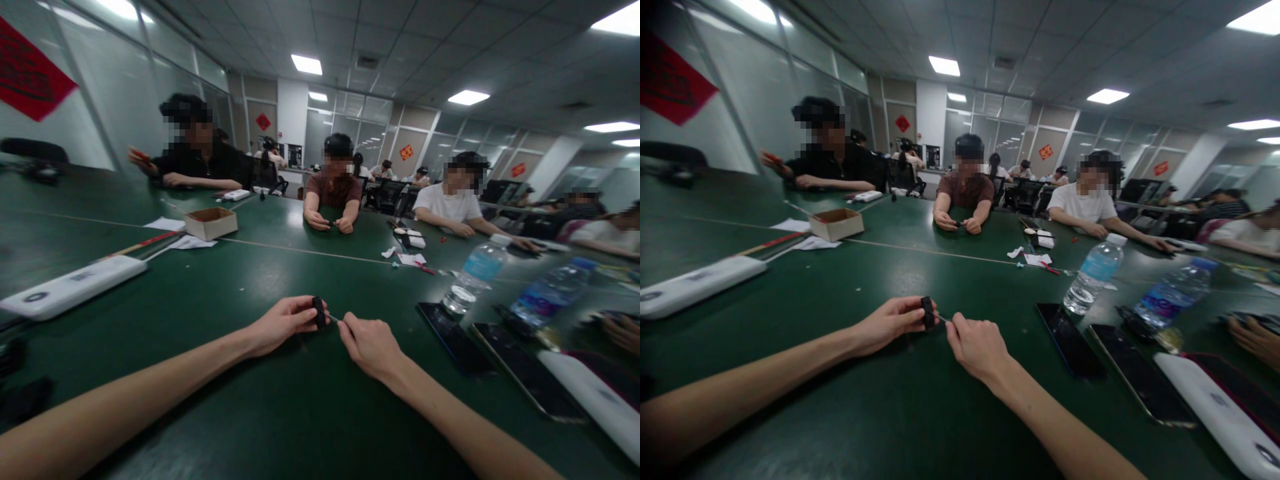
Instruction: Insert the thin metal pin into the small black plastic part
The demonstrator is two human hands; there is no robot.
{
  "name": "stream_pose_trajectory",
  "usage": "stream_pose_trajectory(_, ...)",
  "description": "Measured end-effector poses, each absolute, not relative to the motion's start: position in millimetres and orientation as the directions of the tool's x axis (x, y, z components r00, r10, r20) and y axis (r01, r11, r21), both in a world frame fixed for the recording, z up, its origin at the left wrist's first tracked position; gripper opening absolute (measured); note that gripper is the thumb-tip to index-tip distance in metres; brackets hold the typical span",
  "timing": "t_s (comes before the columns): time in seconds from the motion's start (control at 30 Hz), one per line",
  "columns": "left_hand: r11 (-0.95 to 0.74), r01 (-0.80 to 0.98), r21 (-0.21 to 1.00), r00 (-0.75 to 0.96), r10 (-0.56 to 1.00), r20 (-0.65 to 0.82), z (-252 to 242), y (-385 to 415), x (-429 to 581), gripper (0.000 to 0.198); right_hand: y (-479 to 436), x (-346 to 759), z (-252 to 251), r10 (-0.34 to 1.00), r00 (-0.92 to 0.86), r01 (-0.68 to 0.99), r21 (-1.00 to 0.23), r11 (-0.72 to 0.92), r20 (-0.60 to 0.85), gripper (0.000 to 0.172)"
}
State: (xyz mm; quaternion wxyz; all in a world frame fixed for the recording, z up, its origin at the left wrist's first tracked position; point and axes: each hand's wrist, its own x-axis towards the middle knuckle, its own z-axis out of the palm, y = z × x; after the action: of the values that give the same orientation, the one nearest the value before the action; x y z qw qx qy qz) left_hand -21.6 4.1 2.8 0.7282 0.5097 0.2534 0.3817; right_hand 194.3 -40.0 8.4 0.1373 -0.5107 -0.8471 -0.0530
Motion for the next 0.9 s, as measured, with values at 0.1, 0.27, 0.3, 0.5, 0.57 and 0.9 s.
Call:
stream_pose_trajectory(0.1,0.172,-0.307,0.936,0.557,0.830,0.030,3.1,3.5,-20.7,0.027,-39.8,195.0,7.3,0.847,-0.425,0.874,-0.097,0.475,0.319,0.029)
stream_pose_trajectory(0.27,0.182,-0.423,0.888,0.502,0.863,0.062,1.6,6.6,-19.5,0.029,-39.1,196.4,4.0,0.838,-0.351,0.846,-0.243,0.475,0.417,0.018)
stream_pose_trajectory(0.3,0.186,-0.435,0.881,0.493,0.868,0.060,0.9,7.5,-19.4,0.030,-38.9,196.6,3.5,0.834,-0.340,0.834,-0.269,0.481,0.435,0.018)
stream_pose_trajectory(0.5,0.201,-0.459,0.866,0.452,0.892,0.033,1.0,9.2,-20.7,0.034,-40.3,196.5,6.0,0.786,-0.401,0.764,-0.301,0.571,0.471,0.021)
stream_pose_trajectory(0.57,0.199,-0.464,0.863,0.438,0.898,0.029,2.8,8.1,-20.9,0.034,-42.0,196.2,8.8,0.767,-0.451,0.741,-0.289,0.607,0.456,0.023)
stream_pose_trajectory(0.9,0.204,-0.380,0.902,0.518,0.855,0.025,7.9,-0.1,-19.5,0.025,-45.5,196.4,18.0,0.638,-0.707,0.597,-0.226,0.770,0.305,0.030)
